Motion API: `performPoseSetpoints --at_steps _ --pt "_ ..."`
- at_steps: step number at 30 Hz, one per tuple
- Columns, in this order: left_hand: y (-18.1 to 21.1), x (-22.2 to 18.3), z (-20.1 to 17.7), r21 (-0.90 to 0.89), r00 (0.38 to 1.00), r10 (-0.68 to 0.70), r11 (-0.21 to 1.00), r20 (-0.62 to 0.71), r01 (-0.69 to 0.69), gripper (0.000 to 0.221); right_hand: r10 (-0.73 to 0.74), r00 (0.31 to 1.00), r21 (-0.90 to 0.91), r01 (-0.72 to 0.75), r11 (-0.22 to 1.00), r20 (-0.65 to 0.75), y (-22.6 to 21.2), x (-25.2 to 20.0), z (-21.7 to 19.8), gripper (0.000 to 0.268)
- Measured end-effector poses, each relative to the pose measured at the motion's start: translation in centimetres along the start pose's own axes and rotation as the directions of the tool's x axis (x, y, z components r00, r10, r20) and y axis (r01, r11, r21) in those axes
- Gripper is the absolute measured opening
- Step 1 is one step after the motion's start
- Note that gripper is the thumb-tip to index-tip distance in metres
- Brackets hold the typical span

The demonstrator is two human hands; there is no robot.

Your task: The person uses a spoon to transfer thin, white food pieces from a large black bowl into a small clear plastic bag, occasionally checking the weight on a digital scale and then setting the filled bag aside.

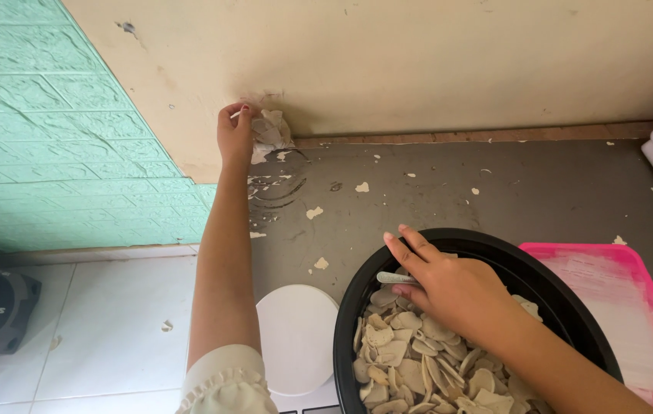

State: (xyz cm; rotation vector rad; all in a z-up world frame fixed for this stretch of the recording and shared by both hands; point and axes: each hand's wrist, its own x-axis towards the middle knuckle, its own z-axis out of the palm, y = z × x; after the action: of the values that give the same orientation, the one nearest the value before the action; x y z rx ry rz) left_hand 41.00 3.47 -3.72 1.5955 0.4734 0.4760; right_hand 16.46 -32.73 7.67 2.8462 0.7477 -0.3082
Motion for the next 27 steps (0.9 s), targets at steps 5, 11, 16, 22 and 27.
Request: performPoseSetpoints --at_steps 5,11,16,22,27 --pt "-3.1 1.9 -0.2 0.080 0.995 0.094 0.993 -0.039 -0.090 0.037 -0.029 0.999 0.088 0.031 0.996 -0.026 0.2 -0.6 -0.4 0.072" --pt "-5.6 2.2 -1.4 0.268 0.978 0.206 0.943 -0.012 -0.195 0.047 -0.056 0.997 0.172 0.065 0.983 -0.054 -0.1 -1.1 -1.2 0.072" --pt "-5.1 -1.0 -1.4 0.520 0.852 0.523 0.722 0.023 -0.457 0.031 -0.064 0.996 0.169 0.075 0.983 -0.066 0.0 -1.4 -1.7 0.072" --pt "-4.7 -2.1 -0.3 0.833 0.760 0.515 0.146 0.396 -0.533 0.046 -0.063 0.997 0.155 0.070 0.985 -0.052 0.1 -1.2 -1.4 0.072" --pt "-3.1 -3.0 -0.4 0.843 0.830 0.391 0.201 0.398 -0.499 0.059 -0.064 0.998 0.150 0.067 0.986 -0.025 0.2 -1.0 -1.6 0.073"
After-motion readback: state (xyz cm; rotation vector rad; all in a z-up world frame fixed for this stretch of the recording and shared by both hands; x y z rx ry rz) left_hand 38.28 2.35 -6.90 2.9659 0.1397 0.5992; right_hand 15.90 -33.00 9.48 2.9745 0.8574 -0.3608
